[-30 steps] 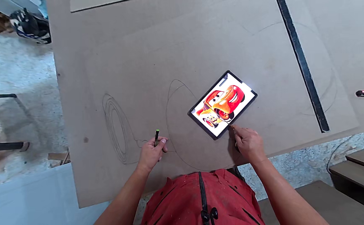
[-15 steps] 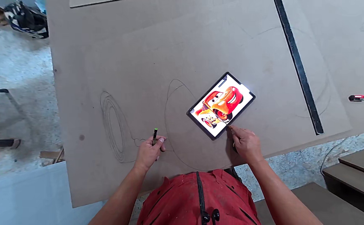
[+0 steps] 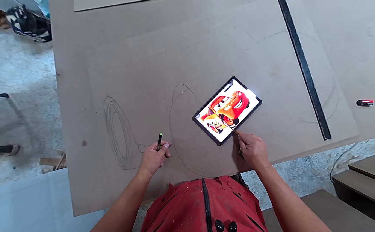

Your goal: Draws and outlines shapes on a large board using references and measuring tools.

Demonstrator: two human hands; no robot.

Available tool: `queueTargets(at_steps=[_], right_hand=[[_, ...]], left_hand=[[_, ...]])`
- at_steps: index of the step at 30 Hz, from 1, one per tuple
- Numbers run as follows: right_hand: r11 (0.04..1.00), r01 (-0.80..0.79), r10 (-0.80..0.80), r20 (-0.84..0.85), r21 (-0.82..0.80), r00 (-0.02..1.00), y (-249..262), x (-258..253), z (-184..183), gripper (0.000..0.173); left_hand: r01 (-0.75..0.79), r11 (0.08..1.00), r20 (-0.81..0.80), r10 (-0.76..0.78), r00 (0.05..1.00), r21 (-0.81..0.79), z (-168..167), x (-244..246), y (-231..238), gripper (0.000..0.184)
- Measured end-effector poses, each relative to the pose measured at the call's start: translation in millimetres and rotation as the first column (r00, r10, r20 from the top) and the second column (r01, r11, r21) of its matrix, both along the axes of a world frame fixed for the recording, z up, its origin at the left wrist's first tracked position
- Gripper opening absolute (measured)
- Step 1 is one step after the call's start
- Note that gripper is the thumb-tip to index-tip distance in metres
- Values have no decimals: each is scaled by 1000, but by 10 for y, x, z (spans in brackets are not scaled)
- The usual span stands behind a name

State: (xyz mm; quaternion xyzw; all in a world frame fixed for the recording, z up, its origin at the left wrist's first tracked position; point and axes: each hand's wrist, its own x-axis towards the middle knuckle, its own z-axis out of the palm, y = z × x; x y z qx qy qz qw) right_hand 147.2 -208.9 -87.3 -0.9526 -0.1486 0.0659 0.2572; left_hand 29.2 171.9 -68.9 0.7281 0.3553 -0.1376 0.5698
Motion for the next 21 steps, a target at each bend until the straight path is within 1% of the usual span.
queueTargets(at_steps=[21], right_hand=[[1000, -5, 5, -11, 2, 1000, -4, -5, 18, 30]], left_hand=[[9, 1000, -2, -9, 1000, -6, -17, 14, 30, 21]])
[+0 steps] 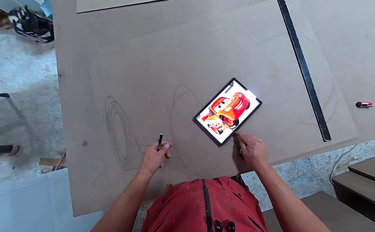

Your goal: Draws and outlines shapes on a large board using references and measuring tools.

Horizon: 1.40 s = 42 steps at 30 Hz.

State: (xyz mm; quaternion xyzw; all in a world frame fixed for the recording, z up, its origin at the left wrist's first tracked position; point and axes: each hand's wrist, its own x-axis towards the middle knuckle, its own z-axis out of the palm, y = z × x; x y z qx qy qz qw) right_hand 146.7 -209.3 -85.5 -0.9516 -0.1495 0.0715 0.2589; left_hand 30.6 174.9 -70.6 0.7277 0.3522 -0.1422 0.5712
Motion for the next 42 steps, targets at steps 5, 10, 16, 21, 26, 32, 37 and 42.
queueTargets(at_steps=[5, 10, 16, 21, 26, 32, 37, 42], right_hand=[[1000, 1, -1, -4, 2, 1000, 0, 1, -3, 30], [1000, 4, -4, 9, -1, 1000, -3, -1, -5, 31], [1000, 3, -3, -2, -5, 1000, -3, 0, -7, 31], [1000, 5, -5, 4, -2, 1000, 2, 4, -3, 31], [1000, -3, 3, -6, 0, 1000, -7, 2, -8, 31], [1000, 5, -5, -8, -2, 1000, 5, 2, 3, 30], [1000, 2, -2, -7, -8, 1000, 1, 7, 0, 31], [1000, 1, -1, -2, -7, 1000, -2, 2, -3, 31]], left_hand=[[-17, 1000, -9, 17, 1000, -10, 13, 10, -8, 22], [-18, 1000, -11, 18, 1000, -12, 4, 8, -12, 22], [-14, 1000, -11, 14, 1000, -6, 21, 12, -20, 22], [-18, 1000, -20, 18, 1000, -8, 34, 23, -26, 22], [0, 1000, -19, 0, 1000, 8, 17, 13, -19, 23], [-9, 1000, -29, 9, 1000, -1, 24, 15, -21, 22], [-16, 1000, -15, 16, 1000, -14, 19, 12, -21, 23], [-19, 1000, -14, 19, 1000, -12, 15, 10, -21, 22]])
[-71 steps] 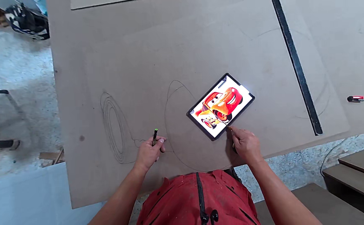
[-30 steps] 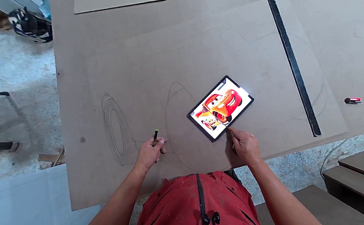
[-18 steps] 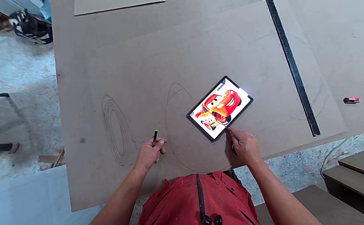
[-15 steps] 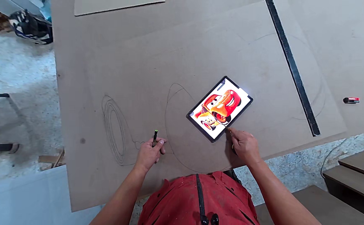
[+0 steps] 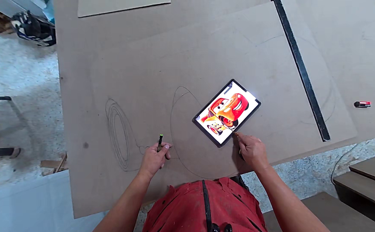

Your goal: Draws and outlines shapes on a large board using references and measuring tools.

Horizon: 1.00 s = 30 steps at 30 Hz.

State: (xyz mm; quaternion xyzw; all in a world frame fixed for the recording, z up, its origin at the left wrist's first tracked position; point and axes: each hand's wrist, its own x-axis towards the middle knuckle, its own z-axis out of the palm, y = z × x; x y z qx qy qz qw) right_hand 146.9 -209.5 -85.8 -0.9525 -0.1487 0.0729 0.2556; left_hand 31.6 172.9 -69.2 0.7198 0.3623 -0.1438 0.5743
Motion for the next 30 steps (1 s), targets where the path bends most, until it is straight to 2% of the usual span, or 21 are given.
queueTargets(at_steps=[14, 17, 20, 22, 24, 26, 28, 30], right_hand=[[1000, -7, 7, -4, 15, 1000, -12, -3, -6, 31], [1000, -5, 5, 2, 14, 1000, -10, 1, -30, 31], [1000, -5, 5, -8, 11, 1000, -10, 0, -14, 31], [1000, -1, 1, -8, 5, 1000, -2, 0, -7, 30], [1000, -1, 1, -3, -3, 1000, -3, 3, -17, 31], [1000, -1, 1, -7, -10, 1000, -3, 3, -6, 31], [1000, -3, 2, -16, -8, 1000, 3, 6, 5, 32], [1000, 0, -1, -17, -11, 1000, -3, 6, 4, 32]], left_hand=[[-28, 999, -16, 28, 999, 28, 21, -6, -45, 25], [-59, 998, 50, 61, 997, -38, 74, 11, -126, 52], [-11, 982, 122, 35, 992, -187, 182, 72, -289, 79], [-18, 964, 123, 53, 991, -267, 235, 168, -424, 89], [-123, 919, 38, 148, 988, -374, 302, 325, -617, 86], [-164, 859, -24, 174, 984, -485, 371, 475, -777, 74], [-120, 853, 5, 142, 990, -507, 431, 611, -911, 54], [-12, 856, 98, 73, 993, -518, 453, 718, -1015, 33]])
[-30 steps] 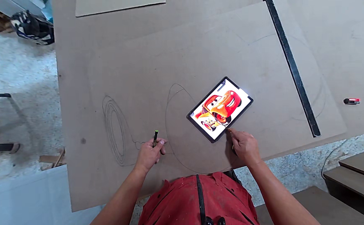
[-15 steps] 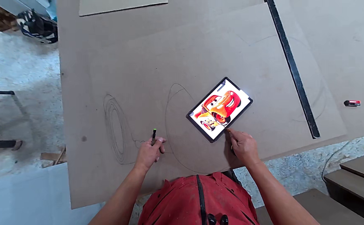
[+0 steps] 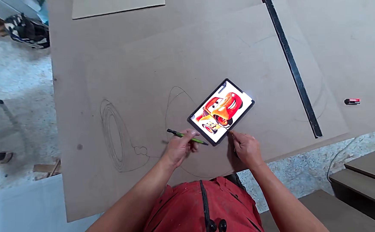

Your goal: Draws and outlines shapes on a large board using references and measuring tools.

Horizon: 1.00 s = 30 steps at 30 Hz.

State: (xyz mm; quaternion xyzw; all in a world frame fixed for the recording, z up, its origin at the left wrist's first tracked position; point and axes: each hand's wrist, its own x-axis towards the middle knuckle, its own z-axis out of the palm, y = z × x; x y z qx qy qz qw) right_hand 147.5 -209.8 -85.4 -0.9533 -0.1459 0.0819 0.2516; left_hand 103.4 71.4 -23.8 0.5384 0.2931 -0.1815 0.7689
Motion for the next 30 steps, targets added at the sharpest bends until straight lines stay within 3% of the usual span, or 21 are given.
queueTargets(at_steps=[6, 16, 26, 30], right_hand=[[1000, -11, 11, 9, -2, 1000, -6, -3, -25, 31], [1000, -17, 17, 12, 7, 1000, -7, 2, -30, 31], [1000, -27, 27, 23, 8, 999, 10, 19, -14, 31], [1000, -10, 10, 4, 20, 1000, 3, 24, 13, 31]], left_hand=[[118, 986, 170, -136, 976, 116, -9, 116, -259, 20], [242, 916, 223, -321, 920, 321, -89, 189, -440, 35], [271, 878, 131, -346, 929, 393, -46, 186, -524, 23], [201, 896, 211, -302, 930, 396, 39, 109, -399, 27]])
